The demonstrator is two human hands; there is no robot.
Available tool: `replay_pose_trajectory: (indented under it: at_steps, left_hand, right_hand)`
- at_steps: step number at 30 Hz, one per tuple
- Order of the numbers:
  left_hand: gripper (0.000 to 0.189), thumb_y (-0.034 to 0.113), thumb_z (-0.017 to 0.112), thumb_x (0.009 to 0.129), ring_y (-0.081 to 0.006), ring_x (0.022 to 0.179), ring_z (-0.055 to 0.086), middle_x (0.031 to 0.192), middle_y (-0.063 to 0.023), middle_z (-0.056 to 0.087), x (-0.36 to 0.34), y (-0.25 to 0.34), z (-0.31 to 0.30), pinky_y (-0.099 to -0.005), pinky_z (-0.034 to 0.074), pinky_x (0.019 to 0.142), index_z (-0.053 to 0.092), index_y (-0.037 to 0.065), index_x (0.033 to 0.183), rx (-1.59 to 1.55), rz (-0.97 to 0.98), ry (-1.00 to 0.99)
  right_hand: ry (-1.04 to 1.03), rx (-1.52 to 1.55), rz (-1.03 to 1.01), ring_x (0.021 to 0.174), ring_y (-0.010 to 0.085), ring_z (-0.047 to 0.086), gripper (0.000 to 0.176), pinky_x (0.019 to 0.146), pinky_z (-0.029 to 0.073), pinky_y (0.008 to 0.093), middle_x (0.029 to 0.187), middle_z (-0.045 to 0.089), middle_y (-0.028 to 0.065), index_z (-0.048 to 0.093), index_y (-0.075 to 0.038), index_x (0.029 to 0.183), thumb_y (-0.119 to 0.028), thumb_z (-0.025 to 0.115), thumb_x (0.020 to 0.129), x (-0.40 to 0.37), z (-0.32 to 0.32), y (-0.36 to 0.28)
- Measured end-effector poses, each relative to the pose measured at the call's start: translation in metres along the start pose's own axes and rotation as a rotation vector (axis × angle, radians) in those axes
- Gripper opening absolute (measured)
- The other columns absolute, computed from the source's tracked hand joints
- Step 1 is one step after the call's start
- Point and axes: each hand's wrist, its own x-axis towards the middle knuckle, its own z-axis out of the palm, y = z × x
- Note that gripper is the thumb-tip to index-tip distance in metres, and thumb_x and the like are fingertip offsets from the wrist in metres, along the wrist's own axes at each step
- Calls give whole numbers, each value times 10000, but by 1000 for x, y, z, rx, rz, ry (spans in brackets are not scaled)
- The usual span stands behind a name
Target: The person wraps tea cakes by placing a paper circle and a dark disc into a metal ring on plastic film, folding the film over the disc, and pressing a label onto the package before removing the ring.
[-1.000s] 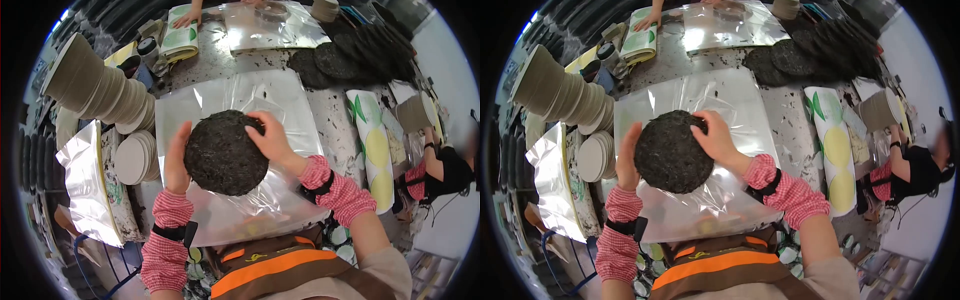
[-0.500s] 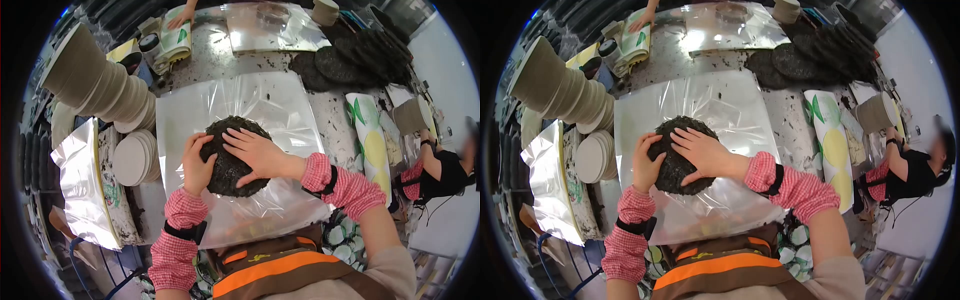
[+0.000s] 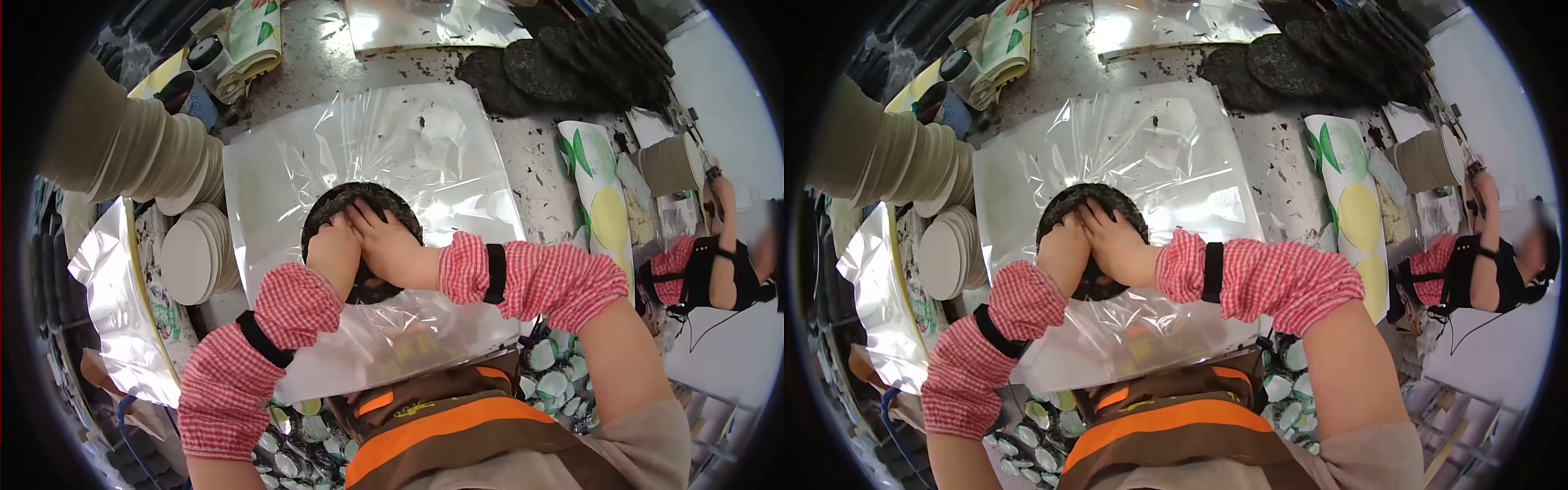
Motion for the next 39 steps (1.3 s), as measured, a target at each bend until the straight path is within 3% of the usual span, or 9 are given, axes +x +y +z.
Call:
replay_pose_trajectory:
  at_steps: [7,9,14,17,20,24,28,34,39]
  left_hand:
    - [432,111,755,758,-331,943,624,1067,-171,599,-56,-30,-58,-444,517,821,579,15,1141,-421,316,209]
    - [462,182,793,734,-352,975,588,1094,-181,584,-101,-27,-61,-447,493,817,580,7,1104,-499,266,395]
    - [443,318,780,766,-361,972,568,1066,-186,587,-195,7,16,-474,470,860,594,15,1031,-554,91,347]
    - [430,277,770,775,-374,975,570,1069,-177,590,-195,-27,29,-479,477,868,597,12,1067,-172,139,347]
    - [378,183,741,788,-372,1007,588,1098,-174,609,-239,-28,-20,-472,496,899,608,16,1101,-269,-316,732]
    - [643,267,816,766,-374,1198,571,1282,-152,606,-222,1,-1,-466,468,1012,553,36,1305,-705,362,211]
    - [935,454,843,698,-367,1329,461,1408,-202,494,-140,-8,10,-507,357,1106,446,10,1418,-672,35,549]
    - [679,396,796,771,-321,844,659,932,-148,675,-74,24,-14,-452,444,975,514,14,1255,-724,43,578]
    - [446,138,739,792,-357,884,650,1026,-171,664,-58,36,-11,-410,487,827,570,54,1196,-709,-200,558]
  right_hand:
    - [-79,36,106,1026,283,645,477,826,530,389,1050,692,134,689,-37,1111,-334,777,748,-13,-75,-2]
    - [636,414,126,822,326,656,197,746,520,433,882,690,119,681,-80,958,-245,677,851,-61,-88,16]
    - [821,-6,517,763,267,658,619,711,529,391,853,669,109,499,-21,1348,-184,770,816,-174,-47,21]
    - [260,1139,807,563,64,553,595,561,485,237,703,614,-8,465,12,1374,-128,728,859,-198,-45,-2]
    - [569,1539,614,596,60,575,544,573,486,226,708,619,-8,536,0,1319,-120,760,838,-208,-111,14]
    - [1015,1522,715,683,98,634,484,653,536,254,743,628,10,607,-14,1243,-126,788,808,-219,-48,60]
    - [491,19,302,1227,221,543,589,939,515,357,1160,643,118,560,-25,1311,-108,816,788,-164,-19,19]
    - [851,1683,201,1424,279,350,805,1168,284,436,1518,408,155,455,-86,1452,-215,842,758,-104,21,6]
    - [984,861,109,1394,301,419,816,1080,423,401,1473,456,199,400,30,1445,-163,815,769,-39,-58,-30]
